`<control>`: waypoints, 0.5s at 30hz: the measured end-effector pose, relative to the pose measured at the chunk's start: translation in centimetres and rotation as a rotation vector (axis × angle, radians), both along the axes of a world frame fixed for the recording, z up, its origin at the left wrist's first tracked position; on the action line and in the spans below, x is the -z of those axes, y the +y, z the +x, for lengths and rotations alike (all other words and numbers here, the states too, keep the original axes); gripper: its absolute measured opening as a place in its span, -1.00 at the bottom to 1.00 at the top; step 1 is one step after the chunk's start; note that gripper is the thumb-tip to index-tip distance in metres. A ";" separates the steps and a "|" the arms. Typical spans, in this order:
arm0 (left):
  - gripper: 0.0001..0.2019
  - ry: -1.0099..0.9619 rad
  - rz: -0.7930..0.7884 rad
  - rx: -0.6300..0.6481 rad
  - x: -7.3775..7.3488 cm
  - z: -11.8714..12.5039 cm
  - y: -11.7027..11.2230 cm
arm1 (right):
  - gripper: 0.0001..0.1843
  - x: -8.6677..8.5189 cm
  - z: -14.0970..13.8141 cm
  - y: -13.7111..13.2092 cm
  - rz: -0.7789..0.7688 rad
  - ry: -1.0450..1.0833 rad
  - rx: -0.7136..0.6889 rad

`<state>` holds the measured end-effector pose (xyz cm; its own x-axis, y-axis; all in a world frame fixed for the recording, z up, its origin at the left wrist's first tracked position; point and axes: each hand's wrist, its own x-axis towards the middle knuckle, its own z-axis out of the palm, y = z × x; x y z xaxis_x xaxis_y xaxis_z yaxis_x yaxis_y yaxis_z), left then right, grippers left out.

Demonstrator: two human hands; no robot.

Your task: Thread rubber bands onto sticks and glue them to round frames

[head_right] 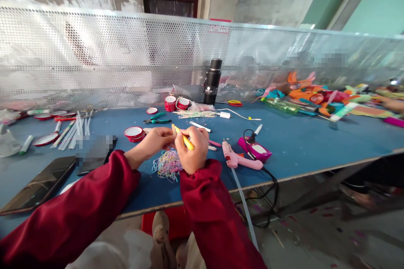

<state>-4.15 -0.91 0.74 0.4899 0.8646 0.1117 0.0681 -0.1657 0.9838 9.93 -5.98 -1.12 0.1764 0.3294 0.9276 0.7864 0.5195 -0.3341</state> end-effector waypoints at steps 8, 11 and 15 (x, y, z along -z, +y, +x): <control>-0.69 -0.003 0.014 0.003 0.1 0.0 0.1 | -0.86 0.0 -0.1 0.0 -0.004 -0.023 -0.038; -0.69 -0.005 0.015 0.009 0.3 0.0 0.2 | -0.86 0.0 -0.1 0.1 -0.007 -0.016 -0.035; -0.68 -0.010 0.000 0.016 0.3 0.0 0.2 | -0.86 -0.1 -0.2 0.0 -0.012 -0.006 -0.012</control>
